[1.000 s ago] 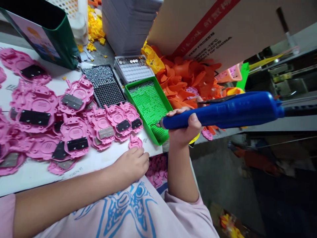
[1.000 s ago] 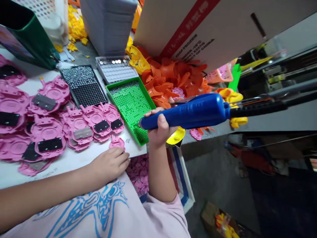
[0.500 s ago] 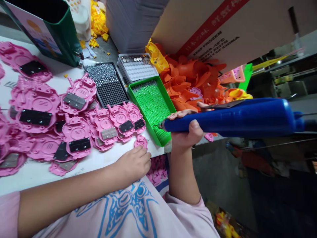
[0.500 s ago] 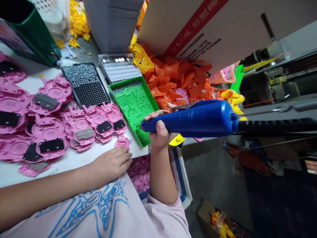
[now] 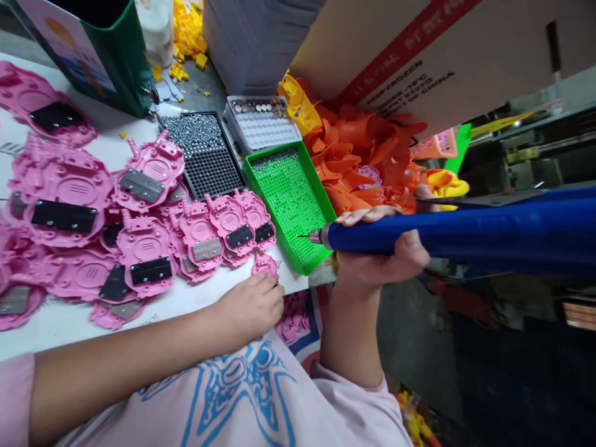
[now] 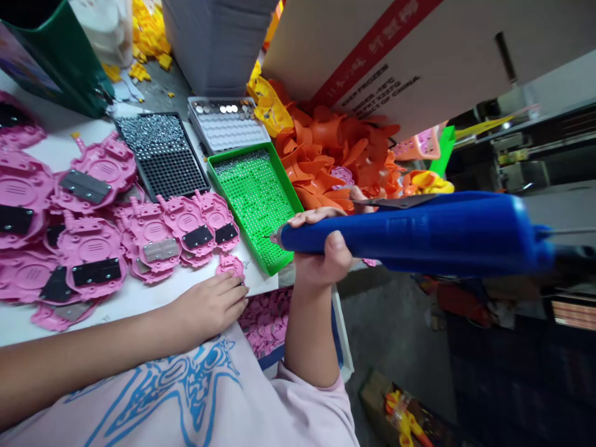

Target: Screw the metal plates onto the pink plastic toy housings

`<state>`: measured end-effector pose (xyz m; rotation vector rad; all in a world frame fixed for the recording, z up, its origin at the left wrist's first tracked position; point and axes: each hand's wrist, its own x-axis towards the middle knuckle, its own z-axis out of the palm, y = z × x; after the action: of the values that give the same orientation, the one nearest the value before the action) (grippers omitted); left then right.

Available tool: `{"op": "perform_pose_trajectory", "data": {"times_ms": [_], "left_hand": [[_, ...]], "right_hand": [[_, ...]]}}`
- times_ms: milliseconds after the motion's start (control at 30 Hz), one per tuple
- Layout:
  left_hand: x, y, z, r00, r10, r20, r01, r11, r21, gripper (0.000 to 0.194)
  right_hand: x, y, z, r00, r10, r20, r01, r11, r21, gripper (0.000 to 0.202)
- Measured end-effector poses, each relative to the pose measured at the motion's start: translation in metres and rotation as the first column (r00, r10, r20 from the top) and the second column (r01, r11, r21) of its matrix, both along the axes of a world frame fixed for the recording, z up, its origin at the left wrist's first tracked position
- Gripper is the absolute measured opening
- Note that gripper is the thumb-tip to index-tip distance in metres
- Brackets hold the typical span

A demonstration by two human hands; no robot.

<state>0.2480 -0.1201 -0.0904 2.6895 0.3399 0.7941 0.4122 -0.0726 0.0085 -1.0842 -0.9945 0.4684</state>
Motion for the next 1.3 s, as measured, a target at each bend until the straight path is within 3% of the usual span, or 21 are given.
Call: {"op": "perform_pose_trajectory", "data": {"times_ms": [200, 433, 600, 833, 967, 1100, 1300], "left_hand": [[-0.002, 0.002, 0.003, 0.997, -0.044, -0.071, 0.039, 0.997, -0.073, 0.006], [0.0, 0.007, 0.005, 0.986, -0.105, -0.126, 0.089, 0.987, -0.131, 0.006], [0.0, 0.007, 0.006, 0.984, -0.119, -0.134, 0.097, 0.982, -0.161, 0.004], [-0.002, 0.008, 0.008, 0.983, -0.126, -0.136, 0.103, 0.981, -0.163, 0.007], [-0.001, 0.008, 0.008, 0.985, -0.117, -0.125, 0.094, 0.98, -0.174, 0.007], [0.002, 0.005, 0.004, 0.993, -0.082, -0.083, 0.067, 0.983, -0.169, 0.006], [0.006, 0.0, -0.003, 0.996, -0.078, -0.05, 0.069, 0.983, -0.169, 0.008]], "right_hand": [[-0.011, -0.018, 0.017, 0.993, 0.119, -0.02, -0.12, 0.992, -0.029, 0.03], [-0.027, -0.026, -0.003, 0.96, 0.273, -0.063, -0.277, 0.959, -0.065, 0.023], [-0.031, -0.025, -0.009, 0.955, 0.286, -0.072, -0.292, 0.953, -0.079, 0.025], [-0.03, -0.023, -0.016, 0.978, 0.205, -0.021, -0.206, 0.971, -0.119, 0.024], [-0.03, -0.024, -0.018, 0.962, 0.271, -0.007, -0.271, 0.959, -0.086, 0.023], [-0.033, -0.028, -0.019, 0.945, 0.327, 0.016, -0.326, 0.944, -0.053, 0.037], [-0.033, -0.034, -0.02, 0.937, 0.341, 0.082, -0.337, 0.94, -0.054, 0.04]]}}
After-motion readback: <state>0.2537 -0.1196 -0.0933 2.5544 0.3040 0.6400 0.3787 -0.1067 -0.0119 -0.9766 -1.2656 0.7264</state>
